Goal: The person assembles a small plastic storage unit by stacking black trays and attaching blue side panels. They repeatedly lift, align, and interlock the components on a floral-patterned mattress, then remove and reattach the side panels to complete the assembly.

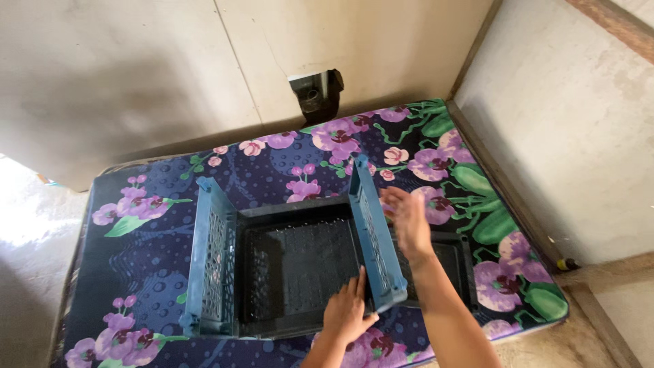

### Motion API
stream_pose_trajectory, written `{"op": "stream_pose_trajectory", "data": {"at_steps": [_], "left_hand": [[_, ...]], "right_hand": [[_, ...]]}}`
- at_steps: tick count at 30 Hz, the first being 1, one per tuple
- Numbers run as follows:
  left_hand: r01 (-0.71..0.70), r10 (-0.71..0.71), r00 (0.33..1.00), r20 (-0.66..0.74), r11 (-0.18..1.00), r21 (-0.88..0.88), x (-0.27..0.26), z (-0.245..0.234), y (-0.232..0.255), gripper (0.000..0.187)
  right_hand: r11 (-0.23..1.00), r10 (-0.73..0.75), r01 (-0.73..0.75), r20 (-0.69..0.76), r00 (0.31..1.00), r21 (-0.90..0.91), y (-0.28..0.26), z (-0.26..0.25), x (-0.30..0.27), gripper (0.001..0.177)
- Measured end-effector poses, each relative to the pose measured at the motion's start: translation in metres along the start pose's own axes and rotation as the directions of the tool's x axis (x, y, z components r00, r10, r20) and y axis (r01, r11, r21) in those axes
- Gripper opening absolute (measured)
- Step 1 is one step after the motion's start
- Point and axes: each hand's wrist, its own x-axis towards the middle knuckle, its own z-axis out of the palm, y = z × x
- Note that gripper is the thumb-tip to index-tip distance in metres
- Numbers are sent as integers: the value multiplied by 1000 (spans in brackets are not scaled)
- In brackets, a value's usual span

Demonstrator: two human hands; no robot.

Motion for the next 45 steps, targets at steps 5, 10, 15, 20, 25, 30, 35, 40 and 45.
{"op": "stream_pose_trajectory", "data": {"at_steps": [5, 10, 15, 20, 25, 30, 35, 40, 45], "left_hand": [[-84, 72, 987, -146, 994, -76, -27, 12, -2, 120], [-112, 102, 990, -96, 989, -99, -29, 28, -11, 122], [-121, 116, 992, -49, 987, -107, -24, 38, -11, 123], [-126, 114, 986, -125, 987, -95, -29, 41, -7, 121], [-100, 96, 994, -50, 991, -85, -21, 33, -5, 121], [-117, 108, 989, -102, 989, -86, -19, 25, -6, 123], [-98, 89, 992, -91, 990, -105, -14, 17, -4, 122], [-81, 72, 991, -117, 994, -76, -14, 18, 3, 123], [-46, 43, 998, -50, 997, -67, -16, 17, 3, 123]], "right_hand": [[926, 287, -303, 100, 953, 224, 75, 5, 69, 67], [944, 250, -276, 154, 956, 181, 133, -6, 96, 57], [967, -66, -29, 360, 930, 254, 173, -26, 110, 53], [956, -169, 44, 424, 890, 290, 200, -35, 137, 47], [977, -102, 23, 368, 924, 213, 201, -40, 137, 39], [995, -78, 57, 294, 953, 78, 183, -44, 91, 34], [986, 40, -22, 107, 993, -165, 136, -45, -14, 30], [928, 107, -103, -9, 994, -358, 84, -26, -87, 27], [912, 409, -409, 5, 912, 21, 47, -4, -92, 63]]}}
